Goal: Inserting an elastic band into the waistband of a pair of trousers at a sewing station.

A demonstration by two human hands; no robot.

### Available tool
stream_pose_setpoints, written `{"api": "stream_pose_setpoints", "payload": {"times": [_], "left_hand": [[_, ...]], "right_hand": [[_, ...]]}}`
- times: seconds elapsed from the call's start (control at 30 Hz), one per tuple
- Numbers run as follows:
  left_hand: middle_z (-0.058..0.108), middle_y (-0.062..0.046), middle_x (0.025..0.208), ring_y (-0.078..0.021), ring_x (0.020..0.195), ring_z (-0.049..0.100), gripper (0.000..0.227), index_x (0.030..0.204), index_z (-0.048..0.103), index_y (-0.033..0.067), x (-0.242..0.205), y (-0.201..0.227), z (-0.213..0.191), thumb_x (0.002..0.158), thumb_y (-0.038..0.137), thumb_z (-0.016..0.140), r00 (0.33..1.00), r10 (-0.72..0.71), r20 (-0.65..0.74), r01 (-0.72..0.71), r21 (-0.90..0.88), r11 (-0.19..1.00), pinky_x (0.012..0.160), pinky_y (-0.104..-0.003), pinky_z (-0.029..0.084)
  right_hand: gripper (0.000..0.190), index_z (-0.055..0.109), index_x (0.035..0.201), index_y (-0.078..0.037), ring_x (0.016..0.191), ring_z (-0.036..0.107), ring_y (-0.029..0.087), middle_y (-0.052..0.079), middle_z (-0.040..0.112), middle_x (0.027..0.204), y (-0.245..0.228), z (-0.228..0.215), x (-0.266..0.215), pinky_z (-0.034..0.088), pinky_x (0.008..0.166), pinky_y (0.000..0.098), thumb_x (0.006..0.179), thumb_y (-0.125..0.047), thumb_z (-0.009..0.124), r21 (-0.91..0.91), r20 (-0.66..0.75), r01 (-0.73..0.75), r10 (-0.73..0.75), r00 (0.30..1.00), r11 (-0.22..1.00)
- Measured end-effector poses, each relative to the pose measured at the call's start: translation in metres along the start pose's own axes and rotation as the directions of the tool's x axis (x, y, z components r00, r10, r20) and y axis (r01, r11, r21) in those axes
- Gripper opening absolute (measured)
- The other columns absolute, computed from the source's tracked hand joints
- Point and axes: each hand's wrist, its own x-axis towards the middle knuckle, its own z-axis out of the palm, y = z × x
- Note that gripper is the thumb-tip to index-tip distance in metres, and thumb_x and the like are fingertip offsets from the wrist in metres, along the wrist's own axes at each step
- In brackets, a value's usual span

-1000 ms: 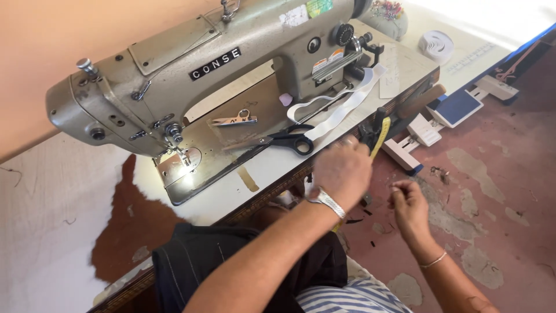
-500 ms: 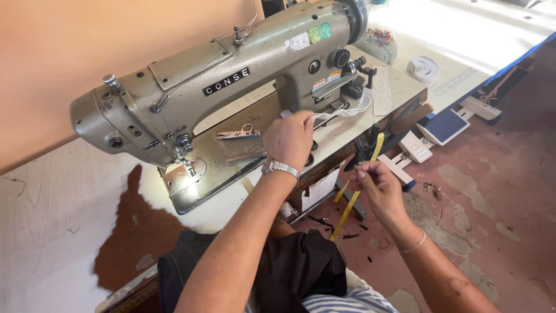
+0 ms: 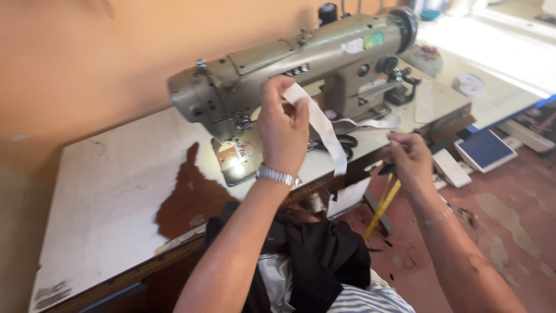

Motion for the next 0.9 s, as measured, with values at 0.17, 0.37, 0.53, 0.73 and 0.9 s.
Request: {"api": "stream_pose_setpoints", "payload": {"times": [0.17, 0.37, 0.53, 0.73, 0.9], "left_hand": [[0.078, -0.005, 0.088, -0.0142, 0.075, 0.072, 0.045, 0.123, 0.055, 0.0115, -0.046, 0.043, -0.039, 0.087, 0.0, 0.079, 0.985, -0.168, 0.049, 0.173, -0.111, 0.979, 0.069, -0.026, 0.06], [0.079, -0.002, 0.094, -0.0061, 0.074, 0.064, 0.019, 0.11, 0.077, 0.012, -0.094, 0.055, -0.051, 0.091, 0.007, 0.076, 0.978, -0.174, 0.115, 0.192, -0.161, 0.968, 0.064, -0.019, 0.056], [0.078, -0.006, 0.076, -0.0089, 0.062, 0.07, 0.01, 0.1, 0.08, 0.0124, -0.104, 0.06, -0.059, 0.091, 0.009, 0.078, 0.997, -0.071, -0.028, 0.067, -0.111, 0.991, 0.057, -0.023, 0.058], [0.076, -0.012, 0.077, -0.0247, 0.067, 0.076, 0.01, 0.099, 0.079, 0.0091, -0.105, 0.062, -0.062, 0.09, 0.005, 0.076, 0.995, 0.085, -0.056, -0.085, 0.002, 0.996, 0.058, -0.032, 0.06], [0.075, -0.01, 0.078, -0.0278, 0.068, 0.075, 0.01, 0.097, 0.077, 0.0104, -0.109, 0.056, -0.058, 0.089, 0.005, 0.077, 0.979, 0.192, -0.07, -0.182, 0.126, 0.975, 0.059, -0.033, 0.061]], "right_hand": [[0.002, 0.059, 0.108, -0.008, 0.073, 0.059, 0.012, 0.005, 0.06, 0.082, -0.134, 0.04, -0.057, 0.055, 0.064, 0.0241, 0.109, -0.007, 0.059, 0.068, 0.043, -0.014, 0.011, 0.999, 0.998], [0.005, 0.066, 0.105, -0.001, 0.065, 0.064, 0.01, 0.007, 0.067, 0.078, -0.214, 0.08, -0.107, 0.058, 0.066, 0.0209, 0.101, 0.001, 0.065, 0.0, 0.238, 0.214, -0.207, 0.949, 0.977], [0.011, 0.07, 0.091, 0.005, 0.058, 0.067, 0.019, 0.018, 0.066, 0.065, -0.216, 0.094, -0.117, 0.057, 0.058, 0.0308, 0.084, 0.005, 0.078, -0.001, 0.18, 0.25, -0.246, 0.952, 0.968], [0.011, 0.072, 0.091, 0.002, 0.057, 0.067, 0.016, 0.015, 0.066, 0.064, -0.211, 0.1, -0.118, 0.057, 0.058, 0.0281, 0.082, 0.004, 0.077, -0.055, 0.191, 0.196, -0.182, 0.964, 0.979], [0.01, 0.071, 0.092, 0.004, 0.06, 0.068, 0.016, 0.016, 0.066, 0.065, -0.209, 0.1, -0.122, 0.057, 0.059, 0.0277, 0.083, 0.004, 0.077, 0.003, 0.182, 0.173, -0.17, 0.968, 0.985]]}}
